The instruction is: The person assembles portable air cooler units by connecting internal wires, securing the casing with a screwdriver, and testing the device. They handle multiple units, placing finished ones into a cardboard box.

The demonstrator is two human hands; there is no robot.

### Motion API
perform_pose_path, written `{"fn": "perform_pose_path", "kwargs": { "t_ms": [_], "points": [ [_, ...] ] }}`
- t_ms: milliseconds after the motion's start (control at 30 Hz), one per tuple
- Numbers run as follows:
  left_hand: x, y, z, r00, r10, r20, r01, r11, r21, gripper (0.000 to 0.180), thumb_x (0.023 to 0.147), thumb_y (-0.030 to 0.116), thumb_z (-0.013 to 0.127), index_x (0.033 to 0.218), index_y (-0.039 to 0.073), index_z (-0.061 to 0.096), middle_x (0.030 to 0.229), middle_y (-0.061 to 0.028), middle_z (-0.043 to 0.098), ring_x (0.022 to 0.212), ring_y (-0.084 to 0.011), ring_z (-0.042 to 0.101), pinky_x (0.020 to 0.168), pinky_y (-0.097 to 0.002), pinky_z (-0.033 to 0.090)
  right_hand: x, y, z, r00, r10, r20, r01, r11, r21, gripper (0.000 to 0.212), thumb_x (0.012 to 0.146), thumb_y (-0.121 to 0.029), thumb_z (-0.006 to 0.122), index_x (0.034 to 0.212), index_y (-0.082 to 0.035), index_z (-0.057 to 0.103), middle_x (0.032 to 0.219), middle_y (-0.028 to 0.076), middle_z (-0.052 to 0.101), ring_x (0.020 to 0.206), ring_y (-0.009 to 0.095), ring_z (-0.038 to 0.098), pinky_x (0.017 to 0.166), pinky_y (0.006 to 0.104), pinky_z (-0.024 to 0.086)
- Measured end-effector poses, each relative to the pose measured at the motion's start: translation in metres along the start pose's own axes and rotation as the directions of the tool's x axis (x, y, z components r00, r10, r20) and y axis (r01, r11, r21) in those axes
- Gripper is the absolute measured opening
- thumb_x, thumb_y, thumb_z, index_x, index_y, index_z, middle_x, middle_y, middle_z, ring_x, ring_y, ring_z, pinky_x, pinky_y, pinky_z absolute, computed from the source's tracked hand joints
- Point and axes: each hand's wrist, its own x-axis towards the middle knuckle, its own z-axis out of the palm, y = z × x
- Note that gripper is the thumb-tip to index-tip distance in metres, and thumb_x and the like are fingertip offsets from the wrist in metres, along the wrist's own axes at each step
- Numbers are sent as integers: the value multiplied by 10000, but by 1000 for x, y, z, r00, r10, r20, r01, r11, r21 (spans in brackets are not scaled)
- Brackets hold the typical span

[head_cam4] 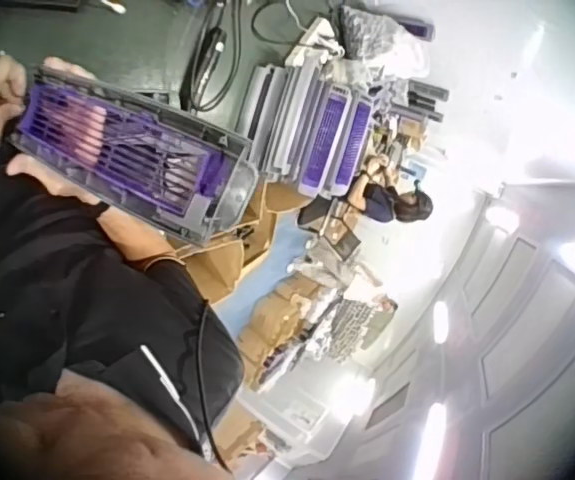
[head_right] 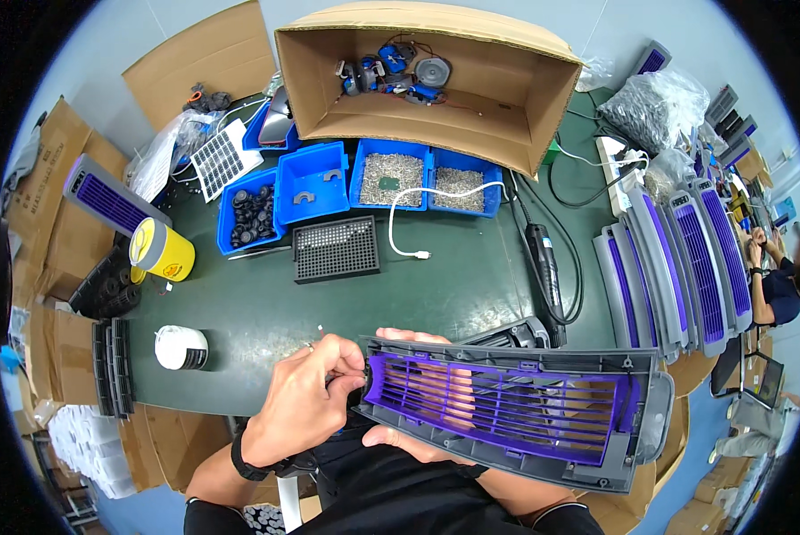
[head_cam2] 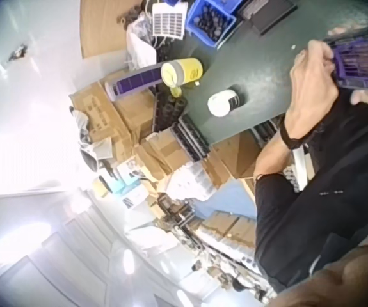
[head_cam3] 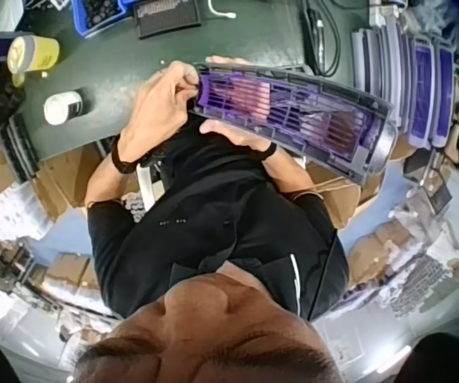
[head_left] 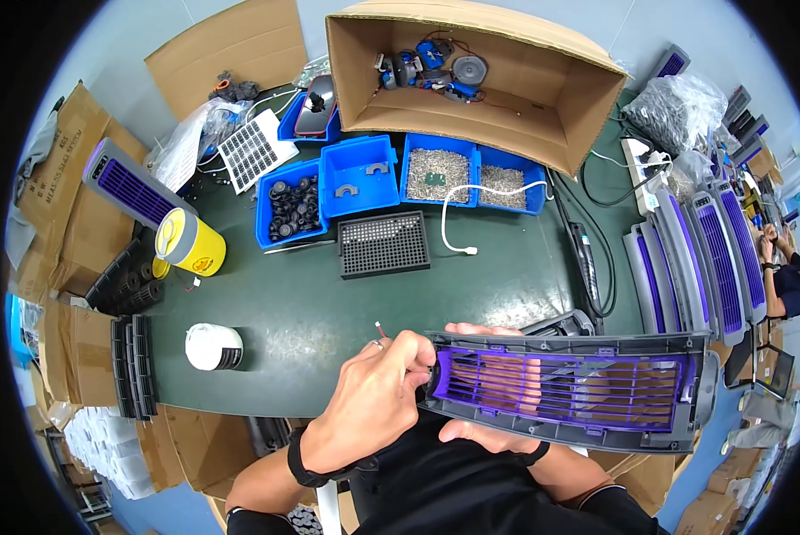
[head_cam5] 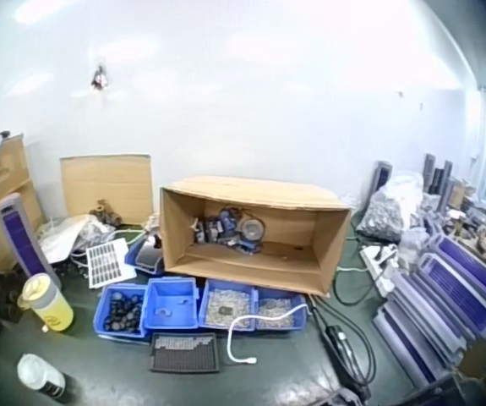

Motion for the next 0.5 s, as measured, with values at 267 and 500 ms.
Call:
{"fn": "perform_pose_path", "kwargs": {
  "t_ms": [267,500],
  "points": [
    [-21,-24,-33,899,-286,-332,244,956,-165,171,940,13,736,1105,-22,708,1024,-112,786,954,-156,733,863,-314,572,3,-7,2,992,126,-28,-123,987,103,1178,708,-213,997,1558,-59,197,1520,223,442,1418,326,492,1155,495,453],
    [-30,-70,-8,880,-473,-47,371,744,-556,273,1064,133,620,1236,-60,708,1080,-154,780,1010,-176,732,946,-323,572,-4,5,6,988,136,-73,-115,965,236,1186,706,-199,996,1558,-47,186,1522,233,445,1450,369,466,1165,519,440]
  ]
}}
